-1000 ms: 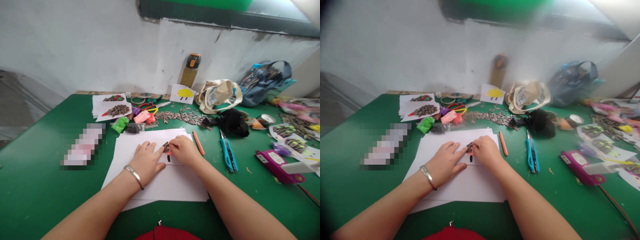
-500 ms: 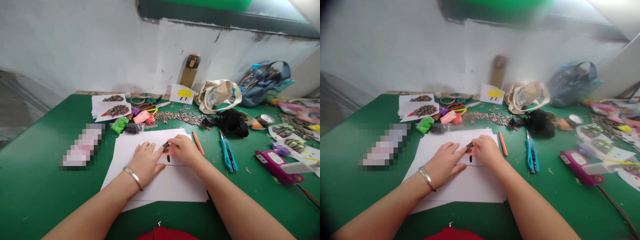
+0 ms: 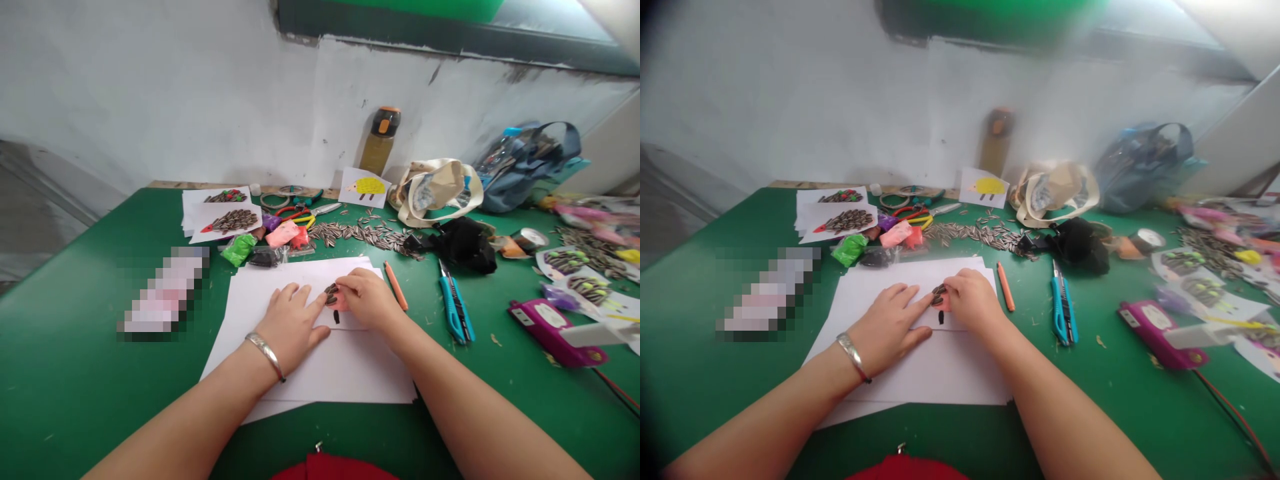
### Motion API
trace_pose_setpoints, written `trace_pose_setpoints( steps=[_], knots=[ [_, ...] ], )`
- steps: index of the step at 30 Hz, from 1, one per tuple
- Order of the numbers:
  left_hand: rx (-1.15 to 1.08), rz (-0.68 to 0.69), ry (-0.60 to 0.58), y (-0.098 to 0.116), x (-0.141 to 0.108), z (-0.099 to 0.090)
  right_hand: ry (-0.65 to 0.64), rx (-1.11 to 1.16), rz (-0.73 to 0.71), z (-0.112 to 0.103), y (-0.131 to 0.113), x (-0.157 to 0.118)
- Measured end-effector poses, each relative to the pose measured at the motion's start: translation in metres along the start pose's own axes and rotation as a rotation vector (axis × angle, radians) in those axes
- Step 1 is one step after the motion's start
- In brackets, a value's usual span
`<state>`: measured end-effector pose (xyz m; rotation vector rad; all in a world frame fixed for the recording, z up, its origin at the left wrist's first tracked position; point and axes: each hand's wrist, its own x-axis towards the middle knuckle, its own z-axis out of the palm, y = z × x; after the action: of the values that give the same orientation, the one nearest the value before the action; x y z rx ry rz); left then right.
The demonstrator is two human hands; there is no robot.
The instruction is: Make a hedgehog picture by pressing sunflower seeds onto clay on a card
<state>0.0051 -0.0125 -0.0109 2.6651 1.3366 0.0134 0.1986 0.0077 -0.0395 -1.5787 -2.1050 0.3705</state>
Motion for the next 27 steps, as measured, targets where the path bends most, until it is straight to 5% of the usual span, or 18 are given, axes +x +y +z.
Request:
trace_pose_setpoints(
  steps=[13, 27],
  knots=[
    [0.006, 0.004, -0.008, 0.001, 0.000, -0.002, -0.023, -0.024, -0.081, 0.003, -0.011, 0.000],
    [-0.008, 0.012, 0.026, 0.000, -0.001, -0.001, -0.025, 0.114, 0.020, -0.004, -0.017, 0.001]
  ],
)
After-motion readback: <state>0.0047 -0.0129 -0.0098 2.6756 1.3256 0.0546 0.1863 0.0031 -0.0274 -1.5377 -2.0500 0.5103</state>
